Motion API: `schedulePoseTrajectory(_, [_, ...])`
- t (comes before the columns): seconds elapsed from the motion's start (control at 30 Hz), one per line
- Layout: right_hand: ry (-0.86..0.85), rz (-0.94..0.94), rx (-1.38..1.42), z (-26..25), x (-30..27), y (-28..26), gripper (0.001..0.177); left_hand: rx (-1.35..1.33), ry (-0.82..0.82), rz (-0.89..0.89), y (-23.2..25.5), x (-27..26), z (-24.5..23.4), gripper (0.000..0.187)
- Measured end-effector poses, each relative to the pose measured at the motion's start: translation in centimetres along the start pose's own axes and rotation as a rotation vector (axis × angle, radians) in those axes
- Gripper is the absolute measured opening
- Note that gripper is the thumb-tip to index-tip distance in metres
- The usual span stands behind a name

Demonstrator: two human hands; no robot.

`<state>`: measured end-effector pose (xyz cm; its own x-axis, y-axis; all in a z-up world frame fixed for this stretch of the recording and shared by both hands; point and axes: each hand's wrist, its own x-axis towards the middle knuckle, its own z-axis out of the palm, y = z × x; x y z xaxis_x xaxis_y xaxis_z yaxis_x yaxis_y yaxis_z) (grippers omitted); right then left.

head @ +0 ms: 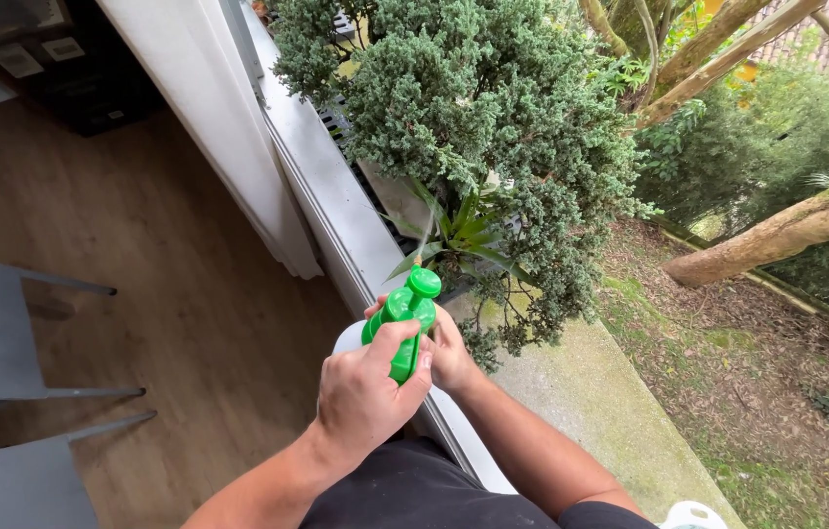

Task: The person uses a handheld pressure sprayer to water a potted evergreen shrub and a smaller plant on a balcony ledge. They repeatedly pump the sprayer handle and direct the nozzle to mist the foliage and soil area.

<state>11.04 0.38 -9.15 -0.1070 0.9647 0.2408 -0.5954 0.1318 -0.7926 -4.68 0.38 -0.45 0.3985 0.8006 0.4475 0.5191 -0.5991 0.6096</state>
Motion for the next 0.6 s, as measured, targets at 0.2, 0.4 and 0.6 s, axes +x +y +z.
schedulePoseTrajectory(0.2, [-0.022, 0.005, 0.033, 0.4, 0.1, -0.2, 0.08, -0.016, 0.004, -0.005, 0.3, 0.0, -0.4, 0.031])
schedulePoseTrajectory(0.4, [0.005, -0.016, 0.028, -0.4, -0.7, 0.4, 0.083, -0.022, -0.033, 0.01, 0.7, 0.1, -0.2, 0.033])
schedulePoseTrajectory(0.6, [0.061, -0.034, -0.012, -0.9, -1.6, 0.6, 0.086, -0.022, -0.026, 0.041, 1.2, 0.4, 0.1, 0.031])
